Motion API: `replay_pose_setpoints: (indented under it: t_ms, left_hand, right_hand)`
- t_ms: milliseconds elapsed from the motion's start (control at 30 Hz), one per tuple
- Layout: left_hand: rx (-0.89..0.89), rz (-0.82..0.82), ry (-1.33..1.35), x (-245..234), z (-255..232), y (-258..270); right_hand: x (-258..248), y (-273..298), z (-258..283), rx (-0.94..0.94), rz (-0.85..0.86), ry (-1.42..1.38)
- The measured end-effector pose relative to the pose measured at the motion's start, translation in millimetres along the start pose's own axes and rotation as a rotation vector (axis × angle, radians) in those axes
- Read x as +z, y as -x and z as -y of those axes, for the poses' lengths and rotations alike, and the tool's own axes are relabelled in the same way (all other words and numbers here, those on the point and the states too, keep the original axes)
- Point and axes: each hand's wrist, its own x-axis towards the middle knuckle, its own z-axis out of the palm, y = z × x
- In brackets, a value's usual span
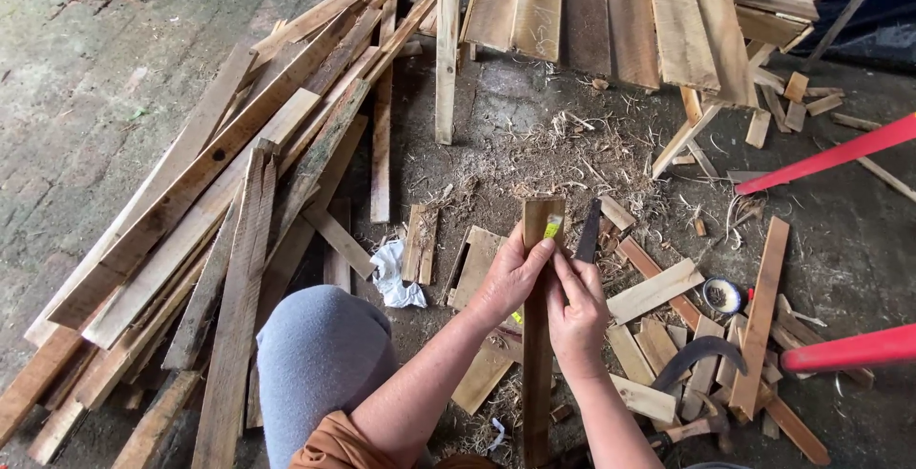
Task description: Measuring various wooden planks and scraps using a tape measure on a workshop floor
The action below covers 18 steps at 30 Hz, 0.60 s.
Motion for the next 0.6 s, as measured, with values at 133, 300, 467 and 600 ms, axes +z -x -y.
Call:
replay_pose_setpoints:
  t_ms: [133,300,467,600]
  left_hand:
    - [0.003,0.016,-0.005,0.5,4.0,-0.2]
    - [-0.006,0.010,0.025,1.2,-4.6,1.3]
    - [-0.007,-0.004,0.047,0.2,5.9,-1.2]
    - [-0.016,-0.008,0.032,-2.1,2.6,-1.3]
  right_hand:
    - [-3.1,-5.3,8.8,-0.016,-0.019,0.021]
    - [-2.3,-3.7,0.6,-0.046,-0.023,0.046]
    - [1.1,-0.3,-9.2,-0.092,-0.013,0.109]
    - [2.4,0.5,-13.6,-0.142,-0.019,0.176]
